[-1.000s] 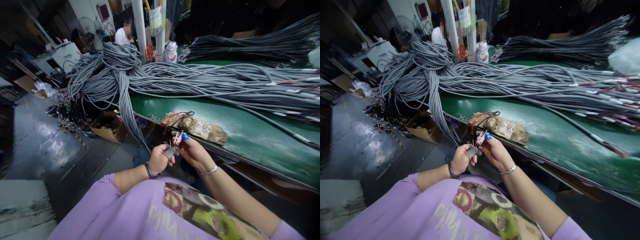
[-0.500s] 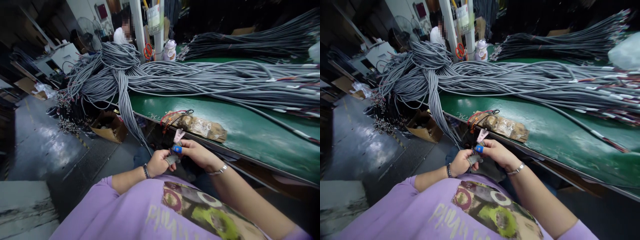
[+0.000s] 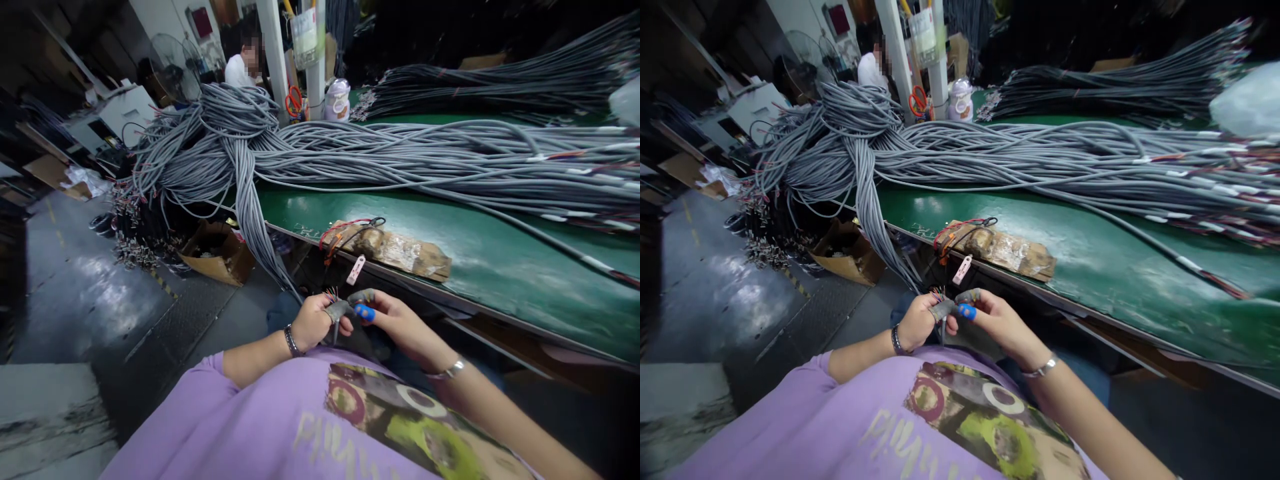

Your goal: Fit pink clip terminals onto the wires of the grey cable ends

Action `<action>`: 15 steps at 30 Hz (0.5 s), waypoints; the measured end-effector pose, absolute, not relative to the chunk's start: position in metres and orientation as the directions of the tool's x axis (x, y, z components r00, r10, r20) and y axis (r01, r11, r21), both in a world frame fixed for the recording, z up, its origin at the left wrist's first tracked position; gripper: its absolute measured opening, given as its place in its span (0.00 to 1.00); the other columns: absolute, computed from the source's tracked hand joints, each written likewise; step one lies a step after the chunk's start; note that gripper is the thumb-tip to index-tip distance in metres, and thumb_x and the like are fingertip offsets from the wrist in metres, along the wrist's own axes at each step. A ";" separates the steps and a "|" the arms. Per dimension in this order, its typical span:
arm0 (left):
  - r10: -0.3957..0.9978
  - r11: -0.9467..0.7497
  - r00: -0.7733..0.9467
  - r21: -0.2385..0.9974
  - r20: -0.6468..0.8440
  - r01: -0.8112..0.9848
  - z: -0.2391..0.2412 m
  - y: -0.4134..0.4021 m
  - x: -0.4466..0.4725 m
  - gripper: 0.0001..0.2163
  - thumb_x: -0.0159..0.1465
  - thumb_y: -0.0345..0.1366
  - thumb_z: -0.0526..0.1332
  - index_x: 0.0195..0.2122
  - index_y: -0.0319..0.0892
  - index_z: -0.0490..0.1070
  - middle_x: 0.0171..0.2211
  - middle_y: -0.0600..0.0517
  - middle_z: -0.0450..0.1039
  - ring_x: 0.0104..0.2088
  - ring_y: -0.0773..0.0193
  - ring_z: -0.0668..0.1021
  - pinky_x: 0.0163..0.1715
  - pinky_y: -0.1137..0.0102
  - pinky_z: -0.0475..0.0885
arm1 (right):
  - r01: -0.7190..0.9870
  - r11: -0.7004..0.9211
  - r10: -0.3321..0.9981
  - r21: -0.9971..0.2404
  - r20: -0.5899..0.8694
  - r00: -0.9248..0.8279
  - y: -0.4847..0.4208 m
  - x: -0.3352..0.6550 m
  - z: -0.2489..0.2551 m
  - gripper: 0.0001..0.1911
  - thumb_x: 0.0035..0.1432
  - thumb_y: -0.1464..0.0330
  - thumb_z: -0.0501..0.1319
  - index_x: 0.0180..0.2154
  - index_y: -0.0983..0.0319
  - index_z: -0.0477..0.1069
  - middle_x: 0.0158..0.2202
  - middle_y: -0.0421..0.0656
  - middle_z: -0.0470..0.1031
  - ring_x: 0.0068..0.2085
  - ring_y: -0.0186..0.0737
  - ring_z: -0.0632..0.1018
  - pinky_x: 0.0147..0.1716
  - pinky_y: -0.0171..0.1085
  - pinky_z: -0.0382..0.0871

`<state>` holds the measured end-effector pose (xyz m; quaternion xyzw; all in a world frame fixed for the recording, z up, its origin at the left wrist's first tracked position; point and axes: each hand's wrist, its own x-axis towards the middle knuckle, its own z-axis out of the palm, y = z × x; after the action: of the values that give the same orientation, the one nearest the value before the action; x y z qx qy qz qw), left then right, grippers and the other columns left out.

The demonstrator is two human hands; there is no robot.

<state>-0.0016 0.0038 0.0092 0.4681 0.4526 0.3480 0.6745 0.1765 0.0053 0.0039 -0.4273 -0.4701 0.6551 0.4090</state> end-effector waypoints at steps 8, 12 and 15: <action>0.800 0.400 0.489 0.917 -0.347 -0.005 0.012 0.004 -0.006 0.25 0.46 0.56 0.68 0.26 0.35 0.70 0.20 0.48 0.74 0.21 0.64 0.76 0.26 0.69 0.71 | -0.180 -0.214 0.943 -0.960 -0.155 -0.296 0.002 0.157 0.016 0.16 0.47 0.54 0.68 0.25 0.60 0.70 0.19 0.39 0.71 0.22 0.36 0.70 0.25 0.37 0.64; 0.790 0.432 0.506 0.900 -0.346 -0.059 0.009 0.001 -0.008 0.24 0.46 0.54 0.69 0.27 0.35 0.72 0.20 0.48 0.74 0.20 0.64 0.75 0.25 0.69 0.71 | -0.241 -0.239 0.934 -0.940 -0.156 -0.320 0.008 0.157 0.010 0.15 0.47 0.56 0.69 0.29 0.61 0.74 0.23 0.40 0.73 0.24 0.35 0.71 0.27 0.37 0.65; 0.844 0.364 0.453 0.927 -0.287 -0.091 0.007 0.001 -0.008 0.22 0.48 0.52 0.69 0.29 0.34 0.73 0.20 0.48 0.74 0.21 0.65 0.76 0.26 0.69 0.72 | -0.350 -0.288 0.953 -0.891 -0.234 -0.190 0.013 0.160 -0.002 0.17 0.42 0.57 0.72 0.30 0.61 0.74 0.27 0.40 0.74 0.25 0.33 0.70 0.28 0.35 0.66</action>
<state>-0.0084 0.0006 0.0071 0.4604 0.4092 0.3259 0.7171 0.1604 0.0125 -0.0025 -0.4210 -0.3581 0.6833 0.4771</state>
